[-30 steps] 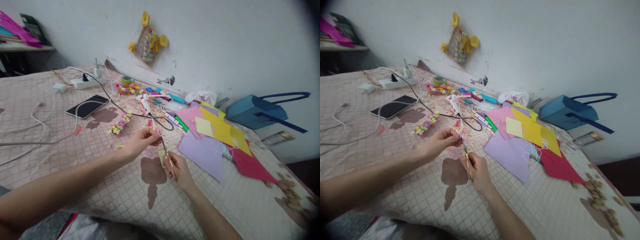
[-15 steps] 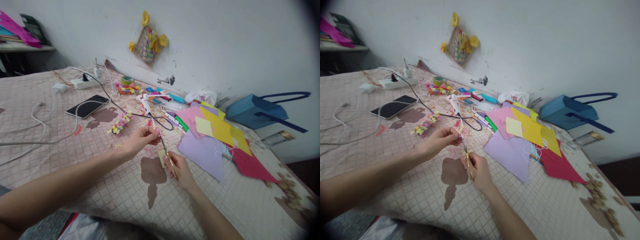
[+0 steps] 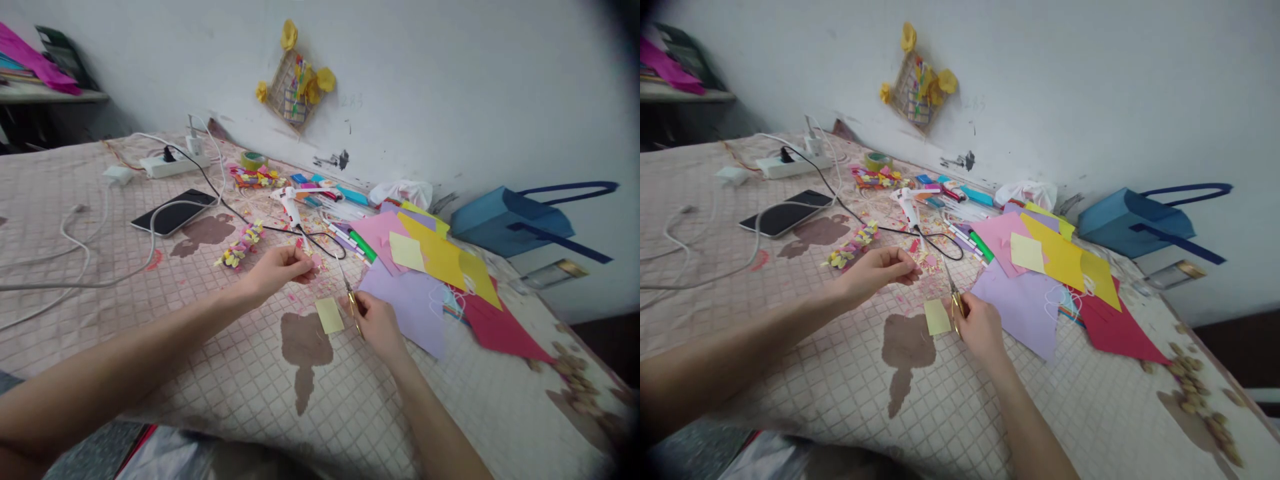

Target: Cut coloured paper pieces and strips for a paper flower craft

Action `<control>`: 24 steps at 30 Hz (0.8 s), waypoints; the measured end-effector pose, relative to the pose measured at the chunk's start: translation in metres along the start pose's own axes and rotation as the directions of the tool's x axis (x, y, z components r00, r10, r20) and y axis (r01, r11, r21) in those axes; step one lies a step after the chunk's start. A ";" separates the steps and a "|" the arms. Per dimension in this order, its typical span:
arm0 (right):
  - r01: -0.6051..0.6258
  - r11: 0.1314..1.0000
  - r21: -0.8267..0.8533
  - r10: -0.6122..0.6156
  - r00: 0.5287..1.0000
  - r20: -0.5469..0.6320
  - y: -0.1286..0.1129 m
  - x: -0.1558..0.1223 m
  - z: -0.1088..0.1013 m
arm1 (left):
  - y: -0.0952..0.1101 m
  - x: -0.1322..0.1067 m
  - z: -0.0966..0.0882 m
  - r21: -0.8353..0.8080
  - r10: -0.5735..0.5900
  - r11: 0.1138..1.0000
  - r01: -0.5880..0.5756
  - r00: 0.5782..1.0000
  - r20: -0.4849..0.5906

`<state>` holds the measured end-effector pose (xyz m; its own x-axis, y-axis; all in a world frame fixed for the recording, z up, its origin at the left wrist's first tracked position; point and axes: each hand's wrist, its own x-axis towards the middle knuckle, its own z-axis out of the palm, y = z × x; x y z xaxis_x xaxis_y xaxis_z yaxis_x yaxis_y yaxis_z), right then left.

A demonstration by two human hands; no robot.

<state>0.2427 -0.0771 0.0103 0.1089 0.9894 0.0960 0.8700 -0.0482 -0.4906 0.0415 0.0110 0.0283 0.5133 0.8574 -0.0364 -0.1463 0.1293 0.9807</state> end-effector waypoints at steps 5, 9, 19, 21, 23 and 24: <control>-0.070 0.989 -0.130 0.062 0.996 -0.064 0.010 0.006 -0.006 | 0.006 0.003 -0.006 0.051 0.000 0.999 0.001 1.000 -0.021; -0.026 0.958 0.286 0.012 0.999 0.048 0.002 0.002 -0.004 | 0.002 0.003 -0.003 0.051 -0.041 0.998 0.038 0.997 0.058; -0.142 0.786 0.602 -0.082 0.941 0.329 -0.021 -0.016 0.011 | -0.004 -0.001 0.003 -0.042 -0.084 0.995 0.087 0.993 0.082; -0.152 0.779 0.609 -0.077 0.940 0.333 -0.020 -0.015 0.012 | -0.004 -0.001 0.002 -0.047 -0.079 0.995 0.083 0.994 0.079; -0.160 0.772 0.615 -0.071 0.940 0.333 -0.019 -0.015 0.012 | -0.004 -0.001 0.002 -0.049 -0.076 0.996 0.080 0.994 0.078; -0.161 0.770 0.617 -0.068 0.941 0.331 -0.019 -0.015 0.012 | -0.004 0.000 0.003 -0.049 -0.074 0.996 0.078 0.994 0.077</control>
<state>0.2186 -0.0896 0.0076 -0.1155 0.9799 -0.1628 0.3553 -0.1123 -0.9280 0.0440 0.0088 0.0249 0.5862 0.8046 -0.0945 -0.1467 0.2201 0.9644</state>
